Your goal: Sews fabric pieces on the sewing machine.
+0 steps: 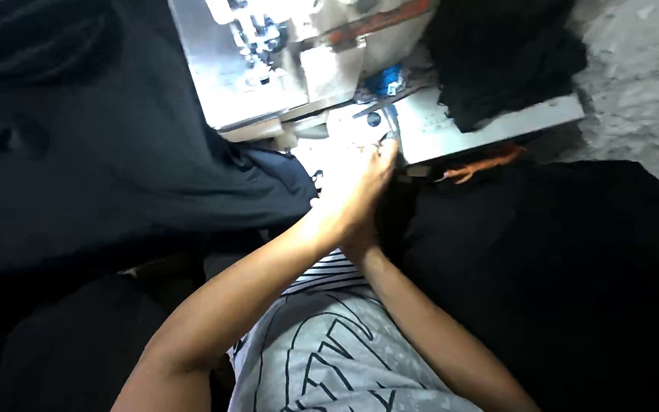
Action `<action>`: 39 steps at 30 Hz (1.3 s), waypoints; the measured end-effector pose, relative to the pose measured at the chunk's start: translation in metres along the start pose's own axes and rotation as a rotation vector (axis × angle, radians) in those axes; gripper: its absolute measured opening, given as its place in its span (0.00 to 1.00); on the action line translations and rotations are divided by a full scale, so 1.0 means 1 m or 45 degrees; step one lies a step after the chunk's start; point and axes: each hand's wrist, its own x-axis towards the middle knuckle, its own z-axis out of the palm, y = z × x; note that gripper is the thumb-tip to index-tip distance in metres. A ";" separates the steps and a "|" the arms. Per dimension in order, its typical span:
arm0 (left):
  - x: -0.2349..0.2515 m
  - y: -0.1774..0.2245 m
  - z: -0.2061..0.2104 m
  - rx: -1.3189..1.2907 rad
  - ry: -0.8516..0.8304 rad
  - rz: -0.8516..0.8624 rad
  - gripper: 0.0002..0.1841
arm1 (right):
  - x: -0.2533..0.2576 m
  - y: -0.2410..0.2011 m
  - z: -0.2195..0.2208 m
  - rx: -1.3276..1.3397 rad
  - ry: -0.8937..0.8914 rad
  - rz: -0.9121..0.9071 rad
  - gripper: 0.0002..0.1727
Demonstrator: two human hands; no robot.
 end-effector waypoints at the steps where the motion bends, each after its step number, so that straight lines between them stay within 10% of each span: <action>1: -0.007 -0.001 -0.010 -0.037 -0.004 -0.033 0.20 | -0.003 0.000 0.001 0.024 0.048 -0.089 0.20; 6: -0.096 -0.062 -0.069 -0.762 0.210 -0.172 0.24 | 0.011 -0.010 0.006 0.454 -0.088 -0.377 0.09; 12: -0.162 -0.104 -0.066 -1.900 0.153 -0.512 0.19 | 0.014 -0.029 0.001 0.181 -0.100 -0.405 0.23; 22: -0.113 -0.107 -0.057 -0.322 0.381 -0.115 0.15 | 0.008 -0.052 0.006 0.102 0.137 -0.538 0.33; 39: -0.089 -0.098 -0.058 0.038 0.271 0.098 0.15 | 0.003 -0.049 0.009 -0.035 0.175 -0.654 0.32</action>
